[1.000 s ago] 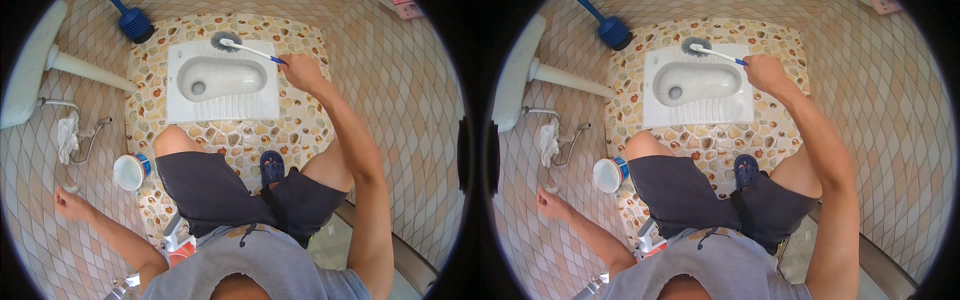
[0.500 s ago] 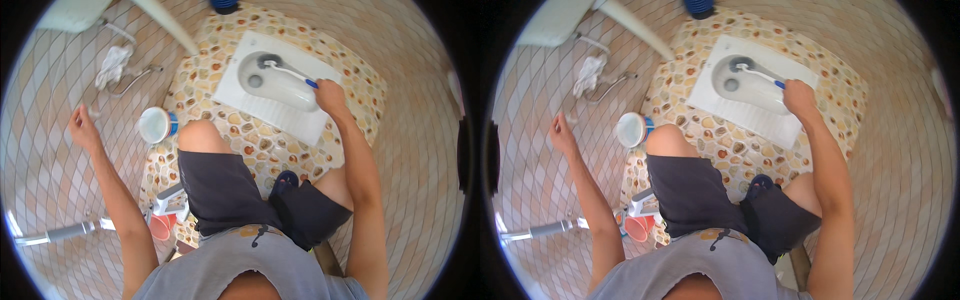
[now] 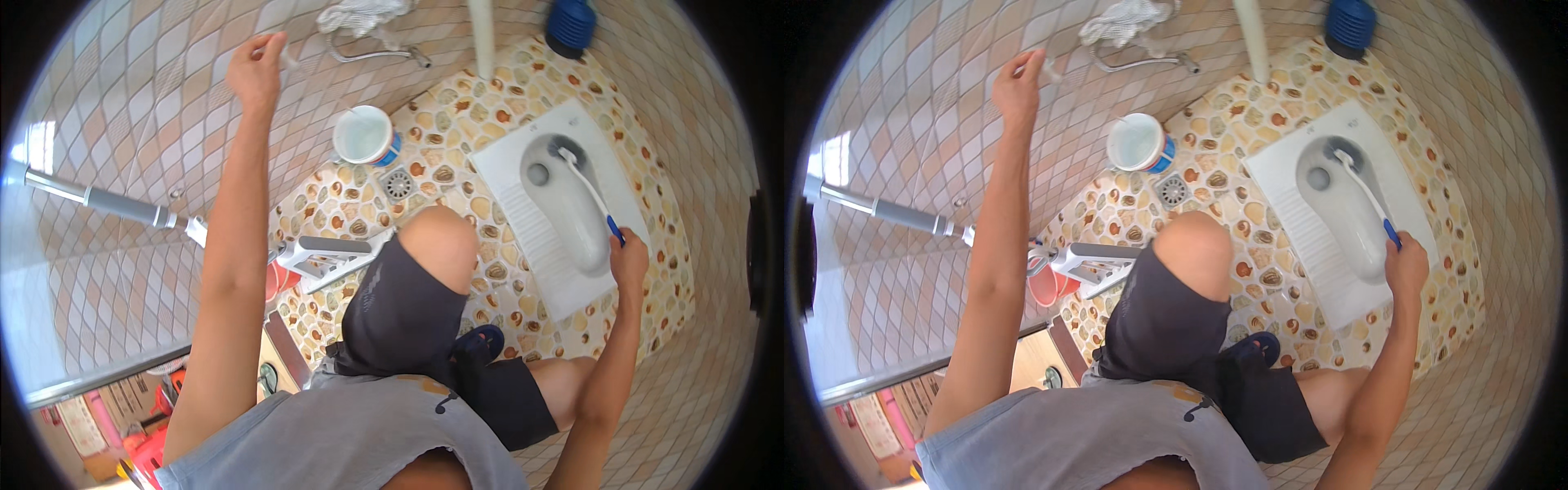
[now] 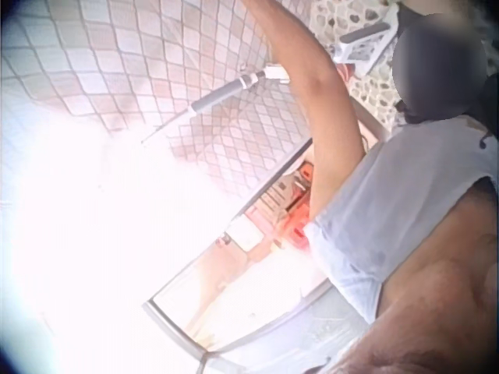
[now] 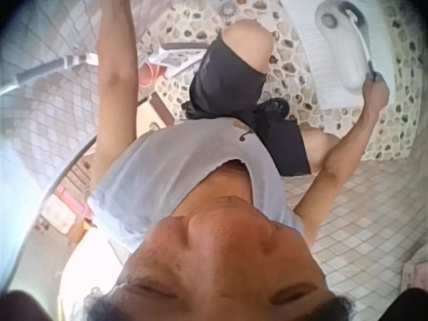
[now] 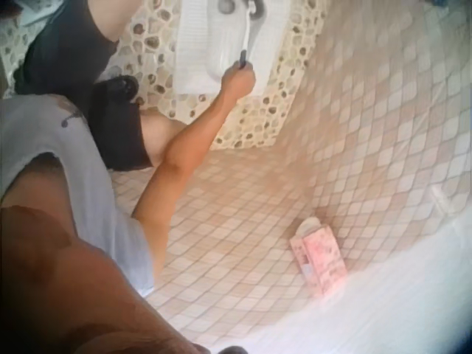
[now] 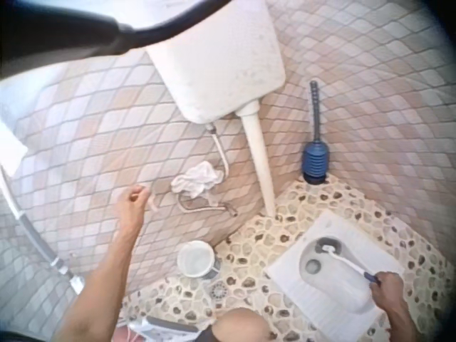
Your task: The person cleans a white squat toilet by scrubbing the internal surfaces with a brush and rinsing it with water from a small bucket.
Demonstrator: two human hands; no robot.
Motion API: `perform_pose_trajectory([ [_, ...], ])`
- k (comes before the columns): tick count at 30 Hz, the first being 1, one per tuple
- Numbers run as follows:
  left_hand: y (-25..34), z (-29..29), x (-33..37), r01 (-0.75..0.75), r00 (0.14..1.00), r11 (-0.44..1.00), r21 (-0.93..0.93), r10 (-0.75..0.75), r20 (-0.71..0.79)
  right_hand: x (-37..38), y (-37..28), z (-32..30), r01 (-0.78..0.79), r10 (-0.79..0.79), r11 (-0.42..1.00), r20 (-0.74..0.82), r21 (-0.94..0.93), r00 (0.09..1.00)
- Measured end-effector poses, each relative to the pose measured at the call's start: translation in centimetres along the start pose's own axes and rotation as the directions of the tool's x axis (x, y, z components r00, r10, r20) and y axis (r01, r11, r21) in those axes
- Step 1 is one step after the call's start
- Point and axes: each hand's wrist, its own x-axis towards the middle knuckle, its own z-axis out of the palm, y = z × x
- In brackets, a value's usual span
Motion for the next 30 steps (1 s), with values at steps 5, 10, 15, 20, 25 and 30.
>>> perform_pose_trajectory([
  [5, 0.4, -0.1, 0.0, 0.05, 0.998, 0.998, -0.025, -0.049, 0.047, -0.2, 0.8, 0.3, -0.001, 0.001, 1.0, 0.001, 0.024, 1.0],
  [10, -0.4, -0.4, 0.6, 0.027, 0.999, 0.996, 0.084, -0.03, 0.033, -0.5, 1.5, 0.1, 0.004, -0.004, 1.0, 0.017, -0.005, 1.0],
  [15, 0.9, -0.5, 0.7, 0.03, 0.997, 0.984, 0.176, -0.043, 0.067, -0.9, 2.6, 0.1, -0.003, 0.003, 0.999, 0.02, -0.039, 1.0],
  [20, 1.2, -0.5, 0.9, 0.036, 0.995, 0.97, 0.242, -0.057, 0.078, -1.1, 2.5, 0.0, -0.021, 0.021, 1.0, 0.021, -0.004, 1.0],
  [25, 0.8, -0.6, 1.0, 0.076, 0.992, 0.973, 0.219, -0.097, 0.084, -1.0, 2.1, 0.0, 0.005, -0.005, 1.0, 0.039, -0.013, 0.999],
  [30, -0.8, -0.7, 0.8, -0.06, 0.993, 0.995, 0.082, 0.052, 0.106, -0.9, 2.5, 0.4, 0.0, 0.001, 0.999, 0.024, -0.048, 1.0],
])
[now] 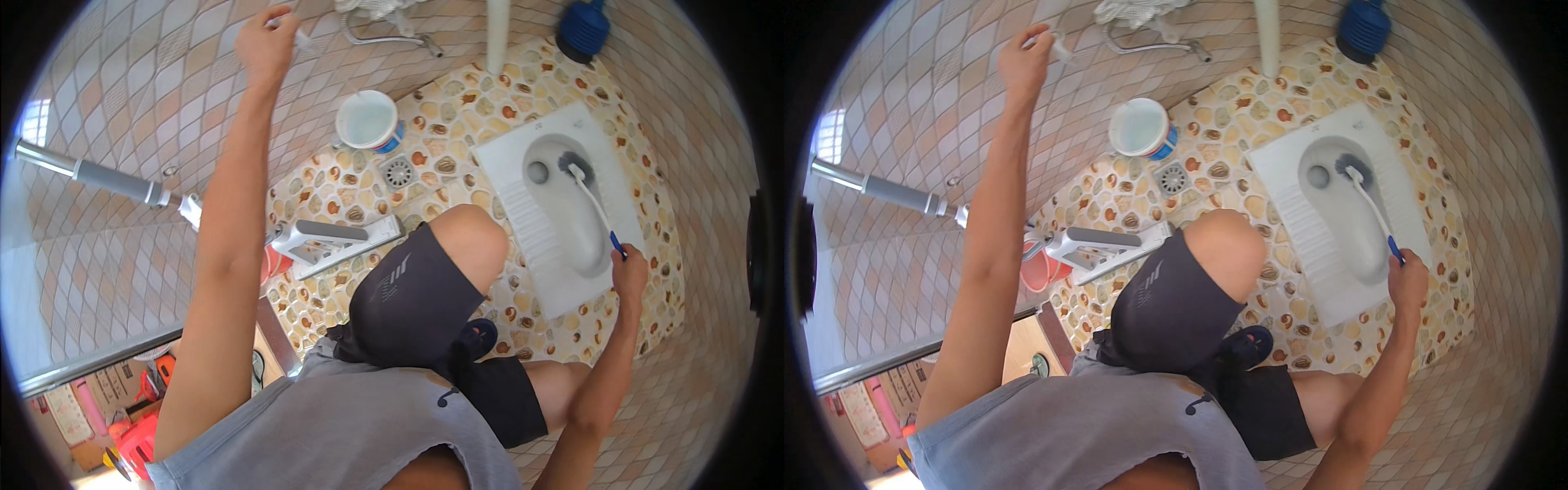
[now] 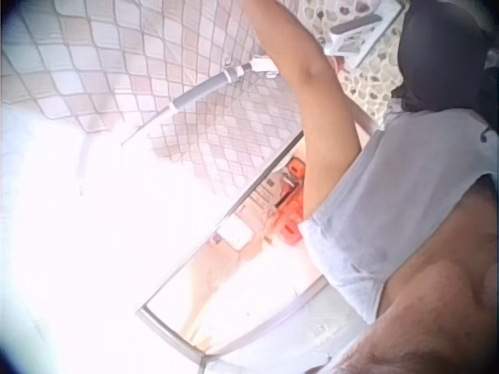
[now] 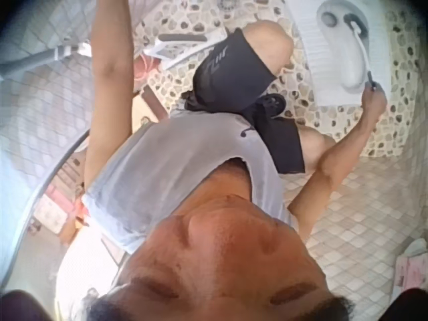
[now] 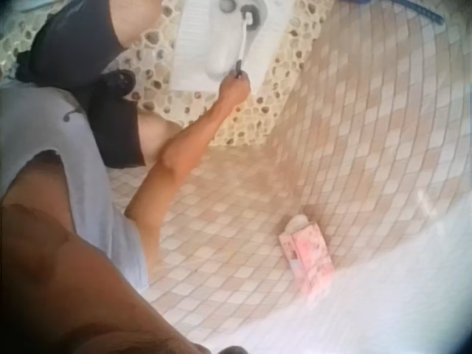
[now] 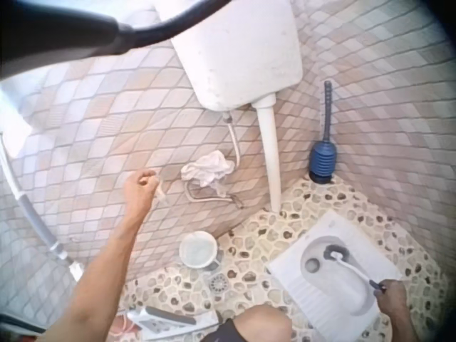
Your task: The person cleans a white squat toilet by scrubbing the internal surfaces with a brush and rinsing it with water from a small bucket.
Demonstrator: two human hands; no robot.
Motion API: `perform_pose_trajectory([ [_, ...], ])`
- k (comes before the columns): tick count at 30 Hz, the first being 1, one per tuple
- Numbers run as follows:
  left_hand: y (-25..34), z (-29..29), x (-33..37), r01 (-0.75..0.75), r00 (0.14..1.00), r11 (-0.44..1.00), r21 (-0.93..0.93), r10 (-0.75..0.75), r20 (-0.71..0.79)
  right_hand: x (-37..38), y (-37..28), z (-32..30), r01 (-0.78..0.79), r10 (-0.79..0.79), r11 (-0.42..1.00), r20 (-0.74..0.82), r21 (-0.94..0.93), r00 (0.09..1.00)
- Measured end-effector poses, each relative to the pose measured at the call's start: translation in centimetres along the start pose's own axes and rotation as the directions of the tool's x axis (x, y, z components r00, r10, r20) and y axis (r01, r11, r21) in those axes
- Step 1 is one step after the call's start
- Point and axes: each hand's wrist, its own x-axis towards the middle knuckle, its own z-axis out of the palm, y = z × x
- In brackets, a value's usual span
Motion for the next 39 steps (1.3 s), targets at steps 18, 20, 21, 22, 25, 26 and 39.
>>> perform_pose_trajectory([
  [18, -11.4, 9.6, -27.6, 0.992, 0.088, 0.016, -0.122, -0.785, 0.614, -1.5, 0.9, -0.6, -0.087, 0.085, 0.995, 0.029, 0.055, 0.996],
  [20, -12.5, 11.4, -28.3, 0.987, 0.008, -0.105, -0.122, -0.723, 0.691, -1.3, 1.0, -0.4, -0.121, 0.12, 0.992, 0.017, 0.046, 0.993],
  [21, -13.4, 11.9, -27.8, 0.958, 0.049, -0.178, -0.226, -0.672, 0.739, -1.3, 0.7, -0.2, -0.11, 0.109, 0.992, 0.021, 0.061, 0.994],
  [22, -14.3, 12.6, -27.3, 0.912, 0.097, -0.258, -0.32, -0.623, 0.777, -1.4, 0.5, -0.1, -0.098, 0.096, 0.992, 0.026, 0.079, 0.995],
  [25, -15.6, 13.6, -26.1, 0.93, 0.075, -0.232, -0.283, -0.635, 0.769, -1.8, 0.3, -0.3, -0.112, 0.109, 0.989, 0.037, 0.095, 0.993],
  [26, -15.4, 13.7, -26.0, 0.947, 0.078, -0.2, -0.252, -0.619, 0.781, -2.0, 0.6, -0.4, -0.133, 0.13, 0.986, 0.037, 0.098, 0.991],
  [39, -5.0, 11.4, -22.9, 0.731, 0.46, 0.681, -0.035, -0.455, 0.762, -2.9, 0.8, -1.2, -0.192, 0.188, 0.979, 0.067, 0.065, 0.98],
])
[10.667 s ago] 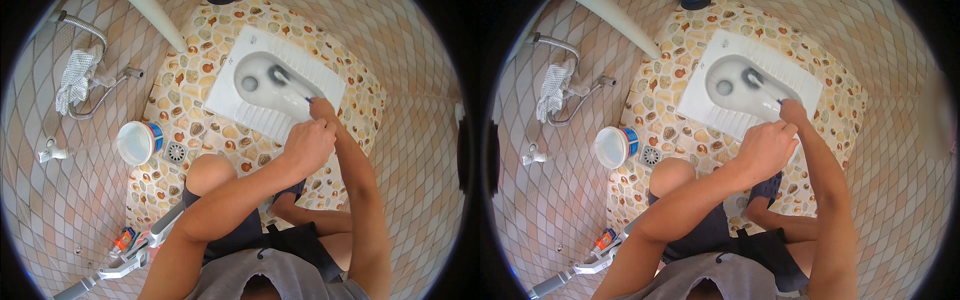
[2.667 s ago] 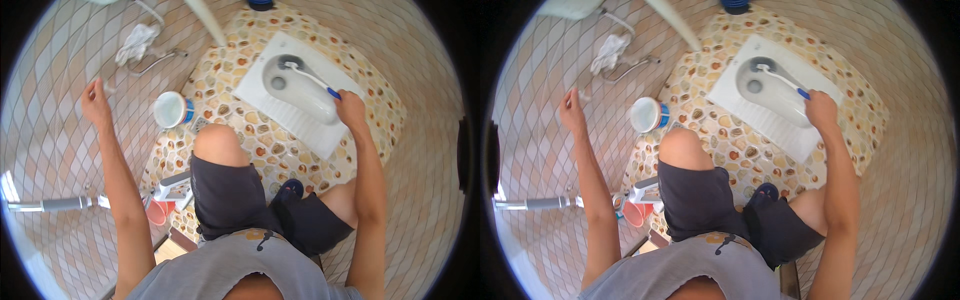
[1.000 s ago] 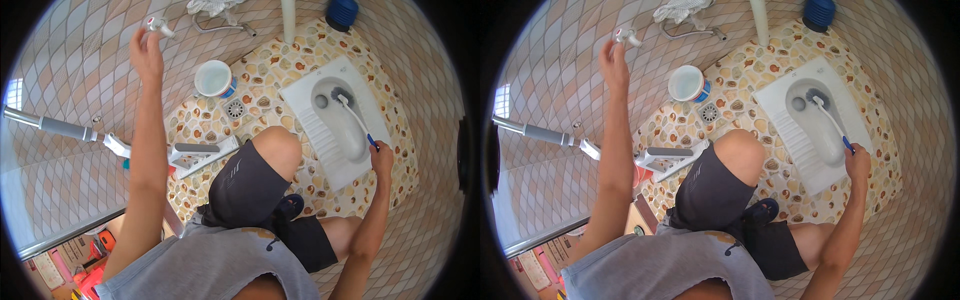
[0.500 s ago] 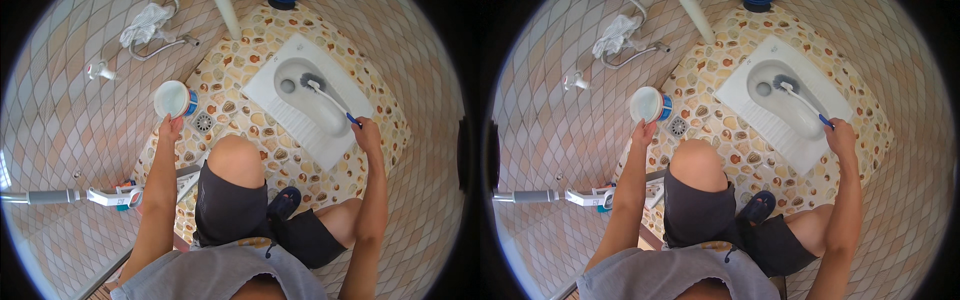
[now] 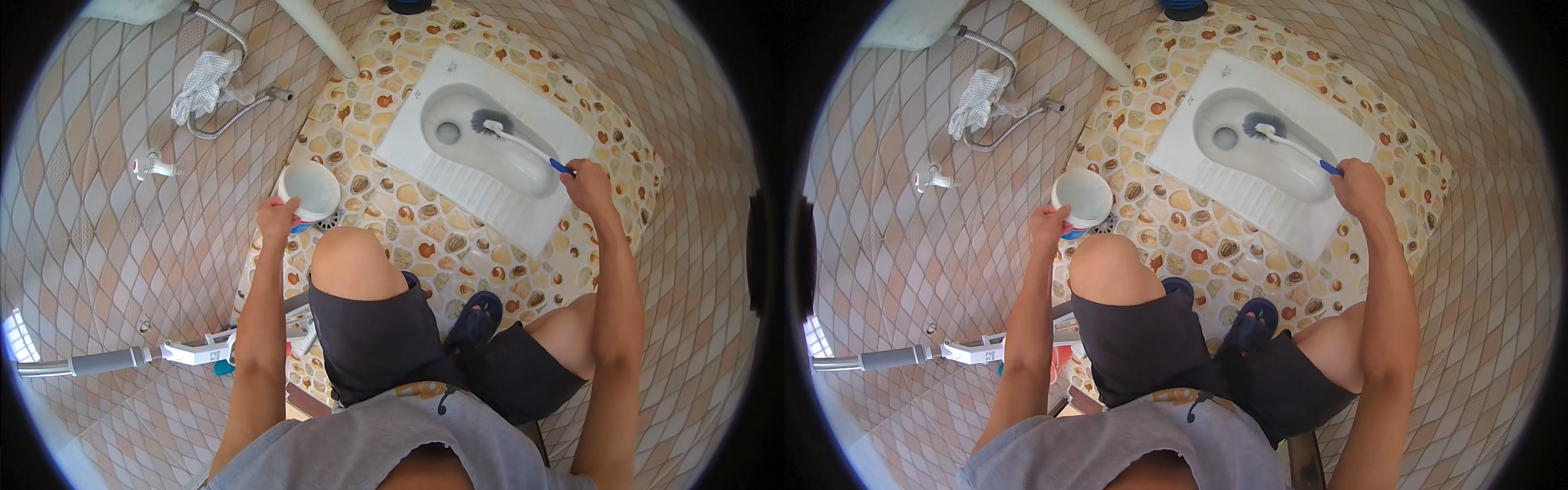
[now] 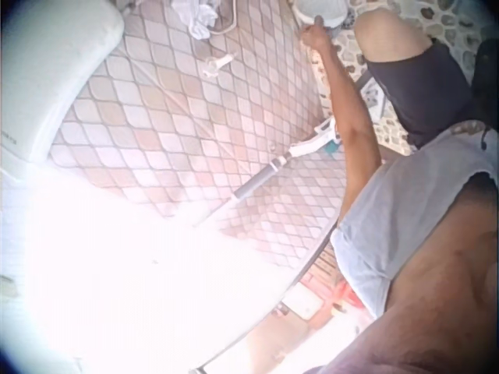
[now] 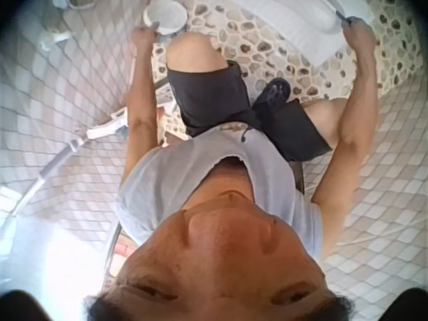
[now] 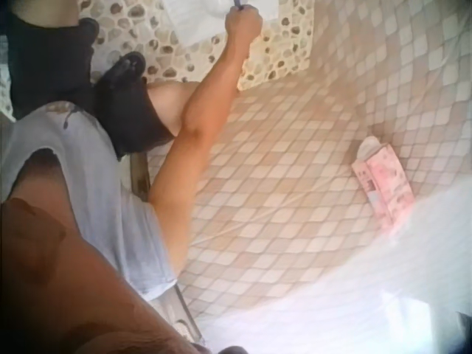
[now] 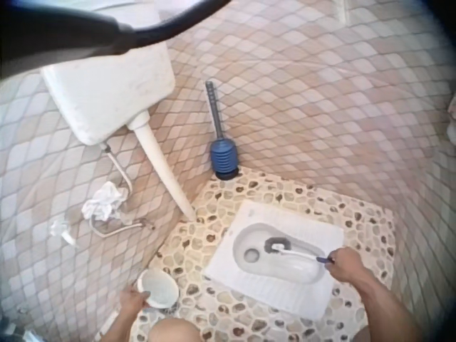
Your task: The person cleans a white squat toilet by scrubbing the internal surfaces with a brush and rinsing it with water from a small bucket.
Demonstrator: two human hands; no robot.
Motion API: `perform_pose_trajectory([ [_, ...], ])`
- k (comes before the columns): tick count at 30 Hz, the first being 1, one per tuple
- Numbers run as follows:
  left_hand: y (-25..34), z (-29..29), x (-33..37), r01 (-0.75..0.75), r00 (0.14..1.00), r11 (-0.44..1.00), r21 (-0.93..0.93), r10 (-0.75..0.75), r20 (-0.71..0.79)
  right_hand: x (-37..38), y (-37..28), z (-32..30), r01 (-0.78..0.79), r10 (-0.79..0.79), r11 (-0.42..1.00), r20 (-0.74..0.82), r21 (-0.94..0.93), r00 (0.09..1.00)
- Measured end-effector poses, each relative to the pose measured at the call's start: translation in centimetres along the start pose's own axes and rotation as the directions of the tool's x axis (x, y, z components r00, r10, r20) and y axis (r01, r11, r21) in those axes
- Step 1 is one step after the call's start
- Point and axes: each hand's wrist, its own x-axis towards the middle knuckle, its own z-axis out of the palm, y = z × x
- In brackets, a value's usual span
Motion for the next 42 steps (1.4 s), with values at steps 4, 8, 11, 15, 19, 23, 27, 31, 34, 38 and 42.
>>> perform_pose_trajectory([
  [4, 1.2, 3.3, -1.7, -0.092, 0.995, 0.993, 0.072, 0.096, -0.042, 0.2, 0.3, 0.6, 0.022, -0.022, 1.0, 0.017, 0.005, 1.0],
  [8, 0.8, 2.6, -1.0, -0.078, 0.995, 0.996, 0.047, 0.081, -0.062, -0.1, 0.2, 0.3, 0.026, -0.027, 0.999, 0.055, 0.031, 0.998],
  [11, 0.7, 1.3, -0.4, 0.042, 0.999, 0.997, -0.069, -0.044, -0.026, -0.1, 2.1, 1.0, 0.021, -0.028, 0.994, 0.065, 0.109, 0.997],
  [15, 0.0, -0.7, -1.3, 0.102, 0.995, 0.96, -0.262, -0.098, 0.027, 0.2, 3.2, 2.0, -0.031, 0.006, 0.985, 0.144, 0.172, 0.99],
  [19, -0.6, -2.0, -1.8, 0.102, 0.994, 0.943, -0.318, -0.108, -0.002, -0.2, 3.6, 3.0, -0.016, -0.002, 0.992, 0.146, 0.125, 0.989],
  [23, -0.5, -2.4, -2.3, 0.129, 0.991, 0.953, -0.275, -0.131, 0.012, -0.4, 3.0, 3.7, -0.027, 0.005, 0.996, 0.258, 0.082, 0.966],
  [27, 0.5, -2.0, -2.9, 0.1, 0.995, 0.967, -0.233, -0.097, 0.024, -2.5, -0.4, 3.7, 0.06, -0.077, 0.993, 0.163, 0.105, 0.984],
  [31, 2.4, 0.7, -3.8, 0.01, 0.992, 0.994, -0.106, 0.004, 0.13, -3.7, -1.6, 5.5, 0.07, -0.106, 0.987, 0.267, 0.143, 0.958],
  [34, 4.5, 3.9, -4.9, -0.07, 0.976, 0.997, -0.016, 0.072, 0.205, -4.7, -2.1, 7.4, 0.086, -0.123, 0.985, 0.25, 0.151, 0.96],
  [38, 6.3, 6.6, -5.1, -0.13, 0.941, 0.987, 0.092, 0.093, 0.327, -5.5, -3.4, 8.8, 0.064, -0.104, 0.98, 0.212, 0.188, 0.972],
  [42, 7.5, 8.7, -5.6, -0.091, 0.934, 0.991, 0.093, 0.053, 0.352, -5.9, -3.6, 10.3, -0.022, -0.036, 0.956, 0.194, 0.293, 0.98],
])
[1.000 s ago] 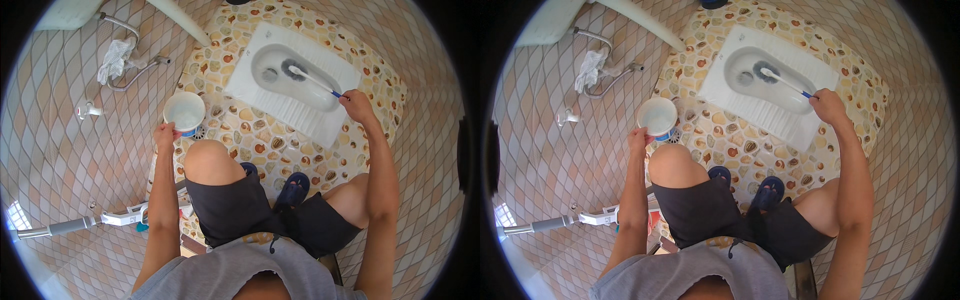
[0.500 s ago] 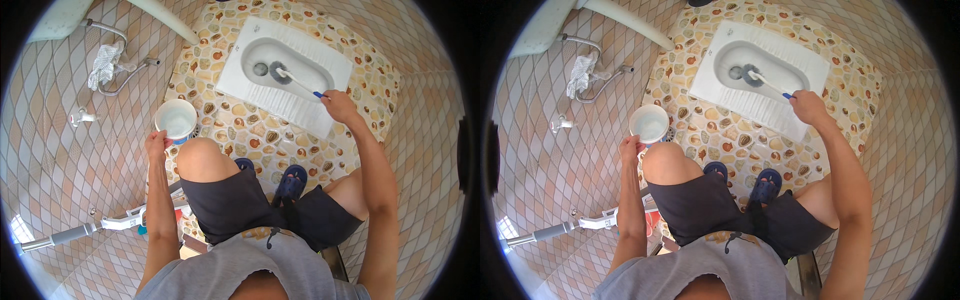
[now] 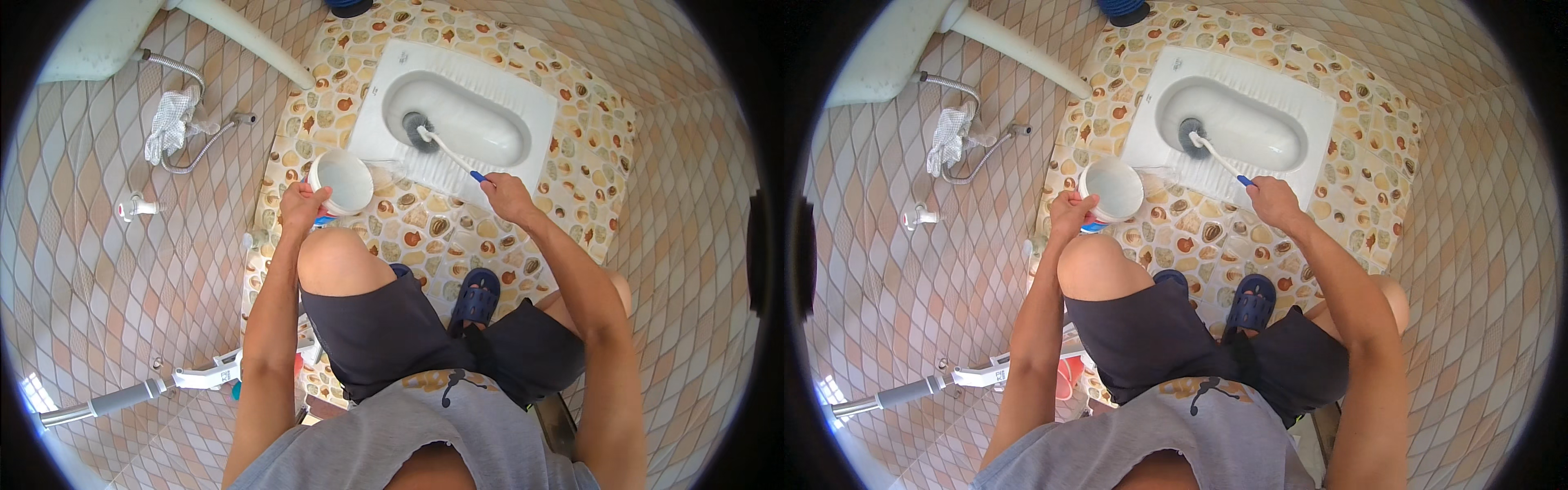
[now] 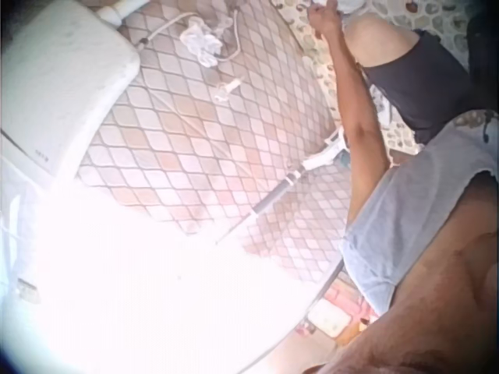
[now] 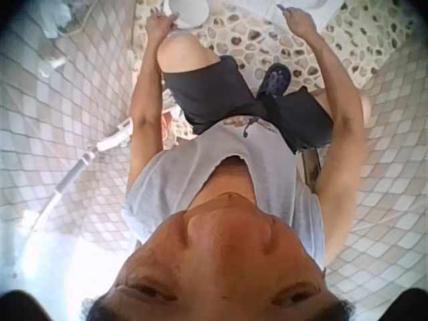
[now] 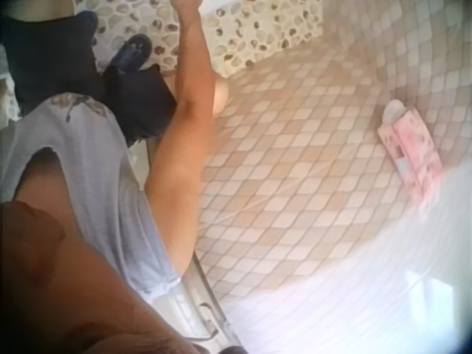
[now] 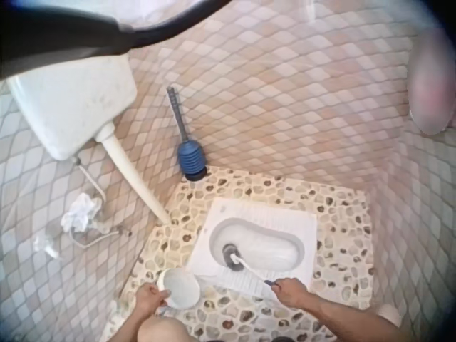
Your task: The person cleans a white squat toilet by scrubbing the internal surfaces with a brush and rinsing it with water from a small bucket.
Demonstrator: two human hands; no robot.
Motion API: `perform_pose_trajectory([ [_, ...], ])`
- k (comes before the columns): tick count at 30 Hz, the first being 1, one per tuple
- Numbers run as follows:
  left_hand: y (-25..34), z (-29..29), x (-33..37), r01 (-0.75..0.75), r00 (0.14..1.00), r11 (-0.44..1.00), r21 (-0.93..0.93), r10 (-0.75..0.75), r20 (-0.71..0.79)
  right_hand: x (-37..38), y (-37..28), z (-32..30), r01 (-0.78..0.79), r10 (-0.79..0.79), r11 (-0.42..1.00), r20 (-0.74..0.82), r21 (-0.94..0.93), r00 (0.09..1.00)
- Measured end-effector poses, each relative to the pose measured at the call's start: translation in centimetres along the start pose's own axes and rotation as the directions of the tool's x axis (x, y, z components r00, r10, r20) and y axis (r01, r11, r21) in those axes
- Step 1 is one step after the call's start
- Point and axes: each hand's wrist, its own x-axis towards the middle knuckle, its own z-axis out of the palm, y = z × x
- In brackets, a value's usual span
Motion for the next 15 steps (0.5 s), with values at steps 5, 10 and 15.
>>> perform_pose_trajectory([
  [5, -1.0, -1.5, 1.0, 0.118, 0.992, 0.967, -0.227, -0.123, -0.008, -3.4, 1.0, -0.4, 0.022, -0.011, 0.998, -0.176, 0.06, 0.984],
  [10, -1.5, -3.0, 0.7, 0.165, 0.985, 0.886, -0.432, -0.168, 0.033, -9.1, 2.0, 0.6, -0.01, -0.001, 0.997, -0.147, -0.07, 0.989],
  [15, -2.8, -3.7, 1.5, 0.184, 0.98, 0.88, -0.437, -0.199, 0.01, -7.9, 0.7, 4.7, 0.041, -0.046, 0.974, -0.019, -0.221, 0.999],
])
